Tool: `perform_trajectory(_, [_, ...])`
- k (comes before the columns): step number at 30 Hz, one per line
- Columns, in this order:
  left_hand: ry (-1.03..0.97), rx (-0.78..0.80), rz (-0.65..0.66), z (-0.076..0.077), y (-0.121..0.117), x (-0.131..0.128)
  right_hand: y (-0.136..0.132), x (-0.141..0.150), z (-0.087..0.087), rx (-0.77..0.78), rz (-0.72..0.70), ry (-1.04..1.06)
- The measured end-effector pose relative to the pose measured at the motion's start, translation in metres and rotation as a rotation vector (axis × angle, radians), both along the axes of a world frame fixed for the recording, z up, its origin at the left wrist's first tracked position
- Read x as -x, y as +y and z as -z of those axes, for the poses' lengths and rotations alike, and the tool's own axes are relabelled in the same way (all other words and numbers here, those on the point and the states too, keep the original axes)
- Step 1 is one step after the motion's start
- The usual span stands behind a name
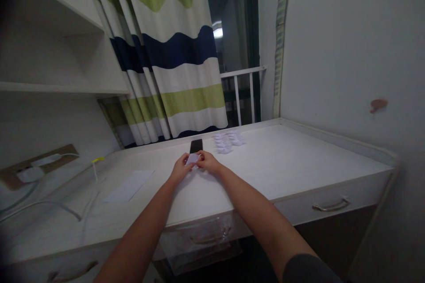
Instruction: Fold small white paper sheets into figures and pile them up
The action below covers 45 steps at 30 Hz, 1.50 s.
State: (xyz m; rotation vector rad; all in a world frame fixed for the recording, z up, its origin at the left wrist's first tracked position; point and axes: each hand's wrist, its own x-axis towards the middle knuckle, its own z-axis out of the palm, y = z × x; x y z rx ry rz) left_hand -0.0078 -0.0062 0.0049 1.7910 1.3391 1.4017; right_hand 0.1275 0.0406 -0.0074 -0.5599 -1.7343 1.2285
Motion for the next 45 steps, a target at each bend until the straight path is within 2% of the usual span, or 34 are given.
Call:
perform_trajectory(13, [0.072, -0.068, -0.074, 0.0, -0.001, -0.001, 0.001, 0.003, 0.002, -0.084, 0.045, -0.041])
perform_trajectory(24, [-0.167, 0.0, 0.039, -0.002, 0.0, 0.0, -0.005, 0.001, -0.006, 0.076, 0.093, 0.067])
perform_trajectory(30, [-0.387, 0.131, 0.119, -0.002, 0.0, 0.002, -0.005, -0.001, -0.01, 0.074, 0.12, 0.061])
perform_trajectory(33, [-0.428, 0.154, 0.092, -0.001, 0.002, 0.003, -0.005, 0.0, -0.01, 0.064, 0.102, 0.039])
perform_trajectory(37, [-0.387, 0.125, 0.025, 0.0, 0.004, 0.004, -0.005, 0.0, -0.007, -0.014, 0.124, -0.037])
perform_trajectory(40, [-0.352, 0.11, 0.003, -0.001, 0.004, 0.005, -0.006, -0.001, -0.006, -0.169, 0.199, -0.112])
perform_trajectory(43, [-0.308, 0.096, 0.029, -0.002, 0.003, 0.004, -0.006, -0.004, -0.007, -0.307, 0.289, -0.133])
perform_trajectory(45, [-0.282, 0.081, 0.064, -0.003, 0.001, 0.003, -0.006, -0.006, -0.009, -0.328, 0.327, -0.147])
